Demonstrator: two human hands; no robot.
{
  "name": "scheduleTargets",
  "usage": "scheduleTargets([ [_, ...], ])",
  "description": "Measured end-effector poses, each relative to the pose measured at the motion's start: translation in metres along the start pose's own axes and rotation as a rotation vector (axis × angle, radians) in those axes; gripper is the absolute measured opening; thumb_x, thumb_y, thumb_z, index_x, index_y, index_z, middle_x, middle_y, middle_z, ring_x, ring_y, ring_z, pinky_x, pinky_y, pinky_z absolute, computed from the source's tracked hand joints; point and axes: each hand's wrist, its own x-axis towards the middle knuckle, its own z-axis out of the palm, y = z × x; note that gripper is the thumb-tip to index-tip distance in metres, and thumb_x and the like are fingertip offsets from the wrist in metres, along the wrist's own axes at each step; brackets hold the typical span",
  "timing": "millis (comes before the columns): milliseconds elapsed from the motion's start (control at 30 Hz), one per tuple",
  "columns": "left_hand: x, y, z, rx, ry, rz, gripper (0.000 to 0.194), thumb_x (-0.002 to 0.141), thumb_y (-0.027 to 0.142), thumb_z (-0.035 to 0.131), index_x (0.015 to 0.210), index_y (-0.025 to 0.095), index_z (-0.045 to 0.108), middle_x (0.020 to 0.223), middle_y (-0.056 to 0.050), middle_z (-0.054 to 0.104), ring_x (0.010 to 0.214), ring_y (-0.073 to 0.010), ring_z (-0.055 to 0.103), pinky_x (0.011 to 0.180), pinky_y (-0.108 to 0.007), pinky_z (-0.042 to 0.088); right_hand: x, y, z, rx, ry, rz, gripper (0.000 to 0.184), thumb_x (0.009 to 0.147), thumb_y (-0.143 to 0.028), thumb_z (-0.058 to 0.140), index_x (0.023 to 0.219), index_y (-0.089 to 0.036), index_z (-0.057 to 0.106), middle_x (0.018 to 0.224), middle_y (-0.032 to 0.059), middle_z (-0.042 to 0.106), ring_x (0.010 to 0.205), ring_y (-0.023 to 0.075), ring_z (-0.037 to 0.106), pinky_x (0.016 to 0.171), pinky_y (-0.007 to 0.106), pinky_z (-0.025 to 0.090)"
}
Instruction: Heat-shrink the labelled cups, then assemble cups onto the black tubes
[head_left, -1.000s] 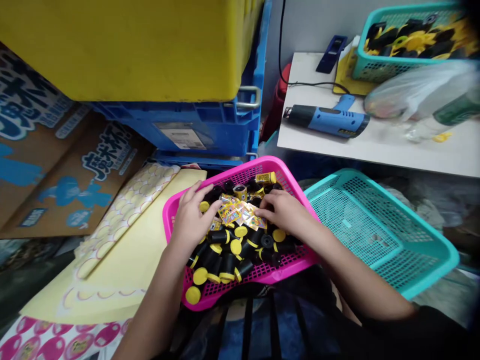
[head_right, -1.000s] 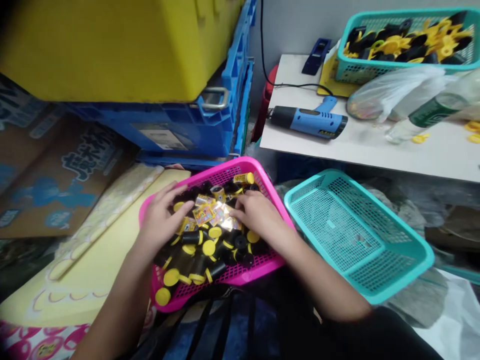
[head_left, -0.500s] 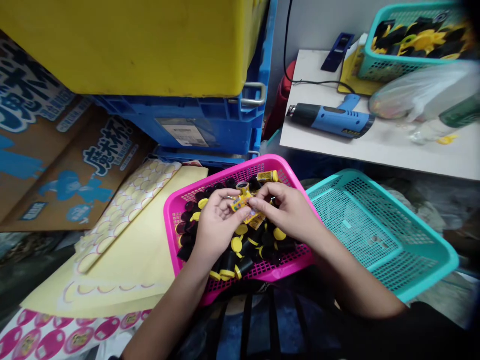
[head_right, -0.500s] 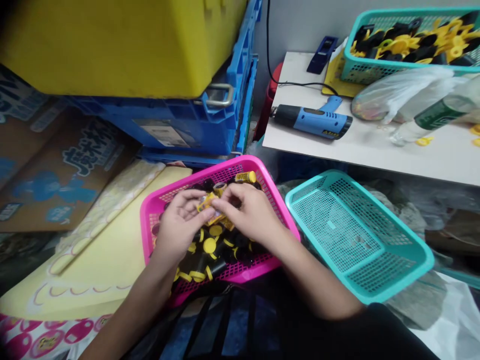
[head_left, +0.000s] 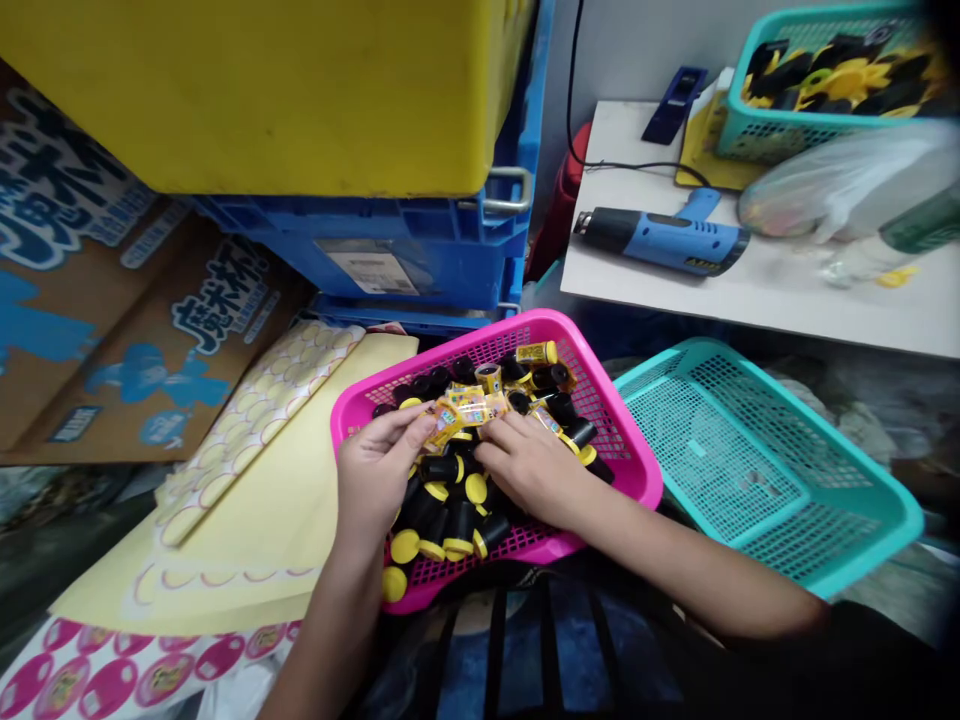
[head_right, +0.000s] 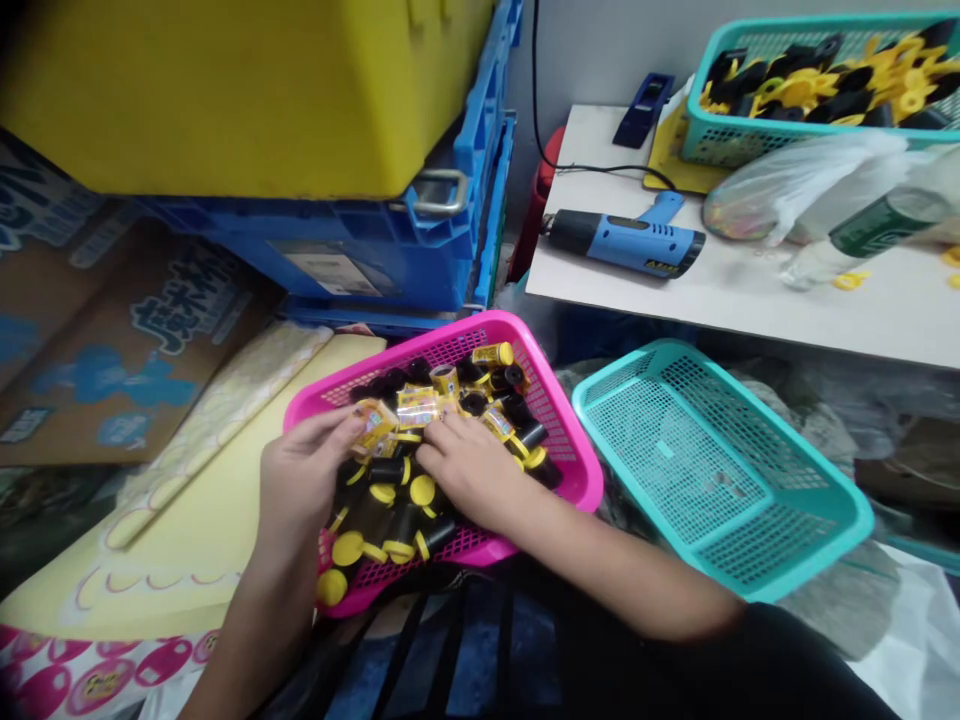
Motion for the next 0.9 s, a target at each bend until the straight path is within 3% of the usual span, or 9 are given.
scheduleTargets([
  [100,-0.001,-0.005,-0.007,0.016,0.045,-0.007,0.017,0.069,0.032,0.079,0.081,0.020,0.080,0.081,-0.002,0.078,0.072,-0.0162,0.072,0.068,-0.023,0.059,-0.002,0.003,-0.006,0.014,0.024,0.041,0.014,0.095,-0.022,0.052,0.095,-0.014,0.064,0.099,0.0088,0.058,0.090,0.0202,0.048,0.079,0.032,0.042],
  [200,-0.002,-0.009,-0.009,0.025,0.044,-0.035,0.019,0.068,0.034,0.080,0.081,0.020,0.080,0.080,-0.003,0.078,0.073,-0.0181,0.073,0.070,-0.026,0.060,-0.001,0.003,-0.001,-0.059,-0.041,0.153,0.023,0.086,-0.025,0.067,0.106,-0.014,0.064,0.102,0.0100,0.059,0.097,0.0259,0.051,0.081,0.037,0.044],
  [300,-0.003,-0.010,-0.009,0.019,0.028,-0.061,0.021,0.069,0.035,0.079,0.085,0.021,0.080,0.083,-0.003,0.078,0.076,-0.0195,0.073,0.073,-0.028,0.061,0.001,0.002,0.001,0.000,-0.106,0.222,0.022,0.086,-0.022,0.066,0.106,-0.013,0.064,0.103,0.0104,0.061,0.100,0.0273,0.054,0.083,0.039,0.047],
  [433,-0.003,-0.010,-0.013,0.039,-0.036,-0.048,0.020,0.072,0.034,0.077,0.087,0.022,0.080,0.086,-0.004,0.078,0.078,-0.0207,0.074,0.075,-0.030,0.061,-0.005,0.007,-0.027,0.398,-0.061,0.357,0.029,0.086,-0.024,0.063,0.114,-0.016,0.063,0.104,0.0083,0.064,0.093,0.0204,0.059,0.085,0.037,0.049],
  [533,-0.004,-0.010,-0.016,0.086,-0.128,-0.007,0.018,0.074,0.033,0.076,0.088,0.023,0.080,0.088,-0.004,0.078,0.081,-0.0215,0.074,0.078,-0.031,0.061,-0.010,0.015,-0.054,0.905,0.057,0.572,0.032,0.086,-0.034,0.066,0.113,-0.018,0.059,0.091,0.0040,0.064,0.076,0.0130,0.059,0.071,0.027,0.051],
  [633,-0.005,-0.011,-0.015,0.126,-0.206,0.030,0.019,0.073,0.033,0.076,0.089,0.023,0.080,0.091,-0.004,0.078,0.082,-0.0222,0.074,0.079,-0.033,0.061,-0.008,0.022,-0.063,1.341,0.167,0.640,0.038,0.079,-0.043,0.073,0.103,-0.017,0.058,0.083,0.0018,0.061,0.070,0.0098,0.058,0.064,0.021,0.050],
  [733,-0.006,-0.012,-0.011,0.124,-0.250,0.066,0.019,0.072,0.031,0.076,0.089,0.024,0.080,0.090,-0.005,0.078,0.079,-0.0211,0.073,0.077,-0.031,0.060,-0.002,0.025,-0.056,1.537,0.133,0.633,0.042,0.074,-0.040,0.079,0.102,-0.017,0.058,0.083,0.0009,0.060,0.069,0.0078,0.058,0.062,0.019,0.050],
  [900,-0.006,-0.010,-0.009,0.071,-0.288,0.086,0.015,0.073,0.029,0.075,0.087,0.025,0.080,0.084,-0.005,0.078,0.076,-0.0194,0.072,0.075,-0.029,0.059,0.005,0.026,-0.046,1.640,-0.053,0.641,0.040,0.074,-0.038,0.079,0.098,-0.015,0.056,0.080,-0.0005,0.057,0.066,0.0056,0.055,0.064,0.018,0.050],
])
